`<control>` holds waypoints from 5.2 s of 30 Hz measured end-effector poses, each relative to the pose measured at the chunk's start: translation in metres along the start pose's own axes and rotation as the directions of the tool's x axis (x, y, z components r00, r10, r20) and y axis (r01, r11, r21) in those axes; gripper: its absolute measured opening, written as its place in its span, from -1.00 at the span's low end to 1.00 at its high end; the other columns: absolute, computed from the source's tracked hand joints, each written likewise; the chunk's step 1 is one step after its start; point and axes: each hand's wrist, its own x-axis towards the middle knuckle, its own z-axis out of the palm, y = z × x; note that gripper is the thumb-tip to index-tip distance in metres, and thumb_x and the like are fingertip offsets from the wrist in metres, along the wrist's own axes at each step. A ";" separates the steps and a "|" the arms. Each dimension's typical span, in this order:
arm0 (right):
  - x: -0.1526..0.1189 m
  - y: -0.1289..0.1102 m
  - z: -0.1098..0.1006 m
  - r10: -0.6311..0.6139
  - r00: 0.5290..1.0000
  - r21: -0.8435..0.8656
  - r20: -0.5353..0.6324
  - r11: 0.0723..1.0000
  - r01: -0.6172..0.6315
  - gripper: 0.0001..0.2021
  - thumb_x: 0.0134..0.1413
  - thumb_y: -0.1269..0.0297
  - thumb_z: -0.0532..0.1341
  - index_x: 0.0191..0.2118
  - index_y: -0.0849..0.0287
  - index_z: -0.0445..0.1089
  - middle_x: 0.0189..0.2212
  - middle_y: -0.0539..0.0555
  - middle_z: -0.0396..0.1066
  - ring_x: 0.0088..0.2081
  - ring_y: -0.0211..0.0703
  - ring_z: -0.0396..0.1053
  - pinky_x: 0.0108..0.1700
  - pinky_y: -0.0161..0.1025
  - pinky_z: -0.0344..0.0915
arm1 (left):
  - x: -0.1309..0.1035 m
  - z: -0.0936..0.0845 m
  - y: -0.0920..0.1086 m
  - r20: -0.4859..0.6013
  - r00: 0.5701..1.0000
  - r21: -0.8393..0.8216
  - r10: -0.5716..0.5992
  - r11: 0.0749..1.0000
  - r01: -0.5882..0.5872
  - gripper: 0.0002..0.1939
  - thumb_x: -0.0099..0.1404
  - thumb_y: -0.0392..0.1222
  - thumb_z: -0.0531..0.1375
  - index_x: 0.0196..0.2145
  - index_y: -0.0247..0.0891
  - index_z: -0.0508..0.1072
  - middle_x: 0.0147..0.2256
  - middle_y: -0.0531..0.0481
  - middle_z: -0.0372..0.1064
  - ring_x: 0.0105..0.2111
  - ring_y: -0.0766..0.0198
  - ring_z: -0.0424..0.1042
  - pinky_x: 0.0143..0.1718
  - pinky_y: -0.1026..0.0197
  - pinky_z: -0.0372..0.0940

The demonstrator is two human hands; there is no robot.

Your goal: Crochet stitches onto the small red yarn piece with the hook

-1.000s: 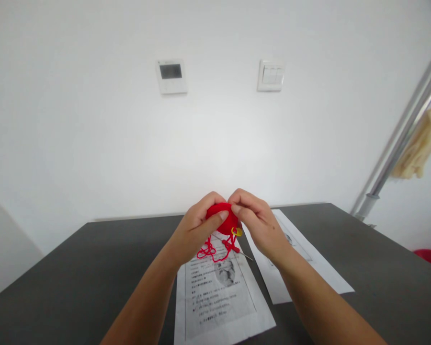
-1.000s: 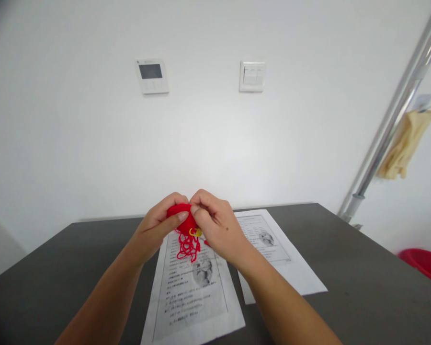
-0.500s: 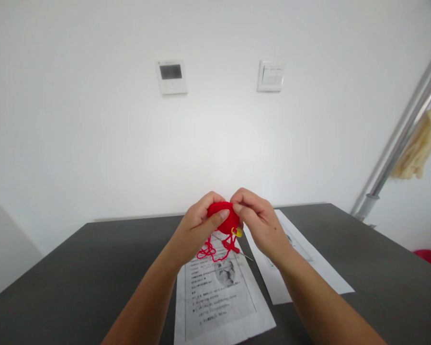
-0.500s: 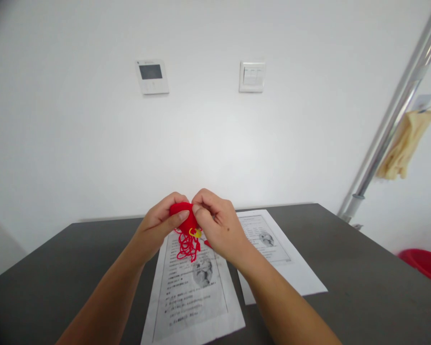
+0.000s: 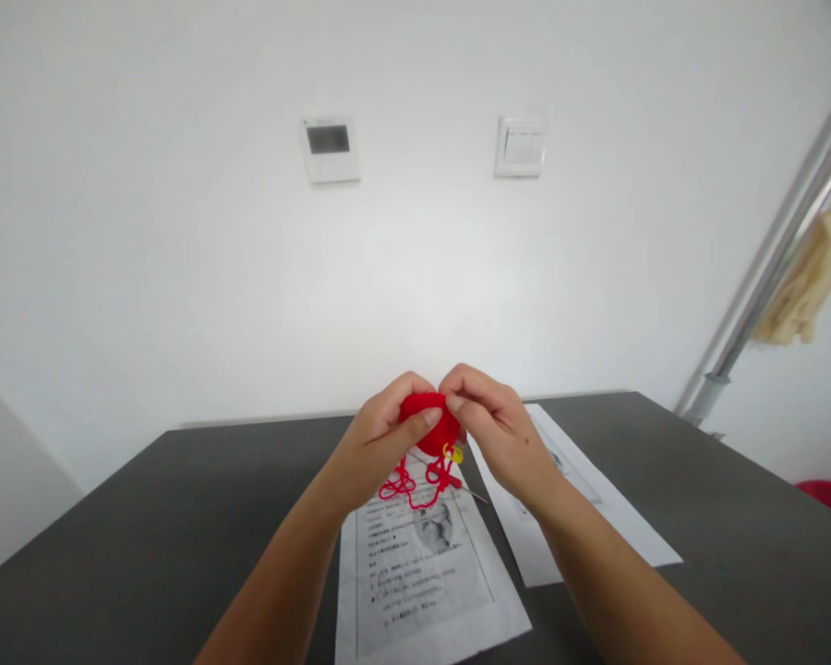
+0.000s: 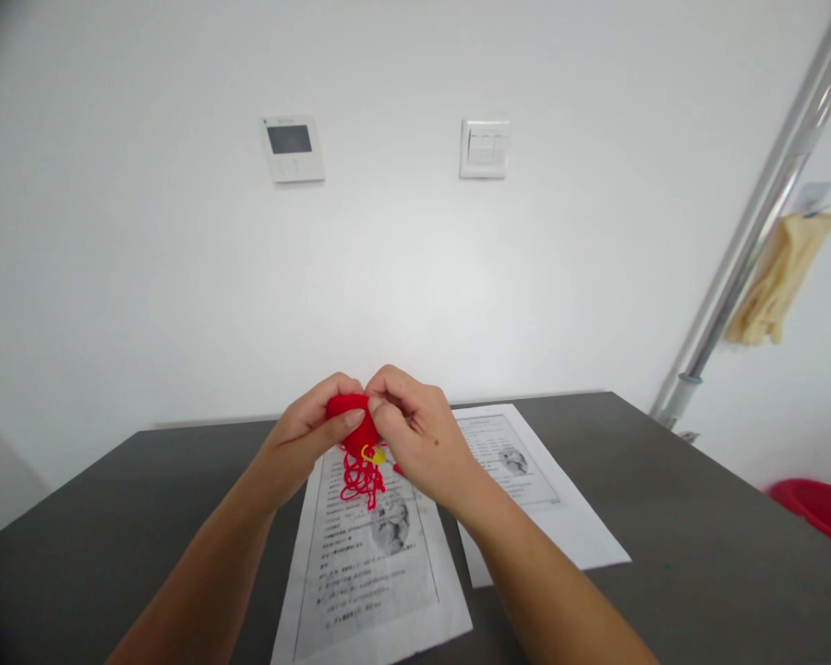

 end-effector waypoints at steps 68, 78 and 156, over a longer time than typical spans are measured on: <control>-0.005 0.005 0.001 0.005 1.000 0.097 -0.030 0.995 -0.002 -0.88 0.20 0.25 0.12 -0.36 0.12 0.30 -0.60 -0.13 0.20 -0.54 -0.30 0.15 -0.47 -0.28 0.10 | 0.003 0.003 0.005 -0.087 0.996 -0.126 -0.010 0.992 -0.001 -0.77 0.27 -0.05 0.27 -0.38 -0.24 0.36 -0.54 0.16 0.28 -0.55 0.41 0.21 -0.51 0.36 0.12; -0.003 0.005 0.002 -0.014 1.000 0.109 -0.027 0.994 0.017 -0.89 0.18 0.28 0.13 -0.37 0.12 0.30 -0.59 -0.13 0.20 -0.54 -0.30 0.15 -0.46 -0.29 0.11 | 0.003 0.000 0.002 -0.074 0.997 -0.109 -0.009 0.994 0.001 -0.78 0.29 -0.05 0.27 -0.35 -0.23 0.37 -0.52 0.15 0.30 -0.54 0.40 0.22 -0.50 0.36 0.12; -0.005 0.005 0.001 -0.021 0.998 0.039 -0.061 0.999 0.024 -0.90 0.15 0.30 0.14 -0.39 0.11 0.28 -0.60 -0.13 0.21 -0.55 -0.30 0.15 -0.49 -0.30 0.07 | 0.000 0.000 0.008 -0.124 0.992 0.081 -0.033 0.996 0.043 -0.79 0.29 -0.04 0.26 -0.34 -0.22 0.38 -0.50 0.15 0.27 -0.52 0.37 0.22 -0.49 0.32 0.11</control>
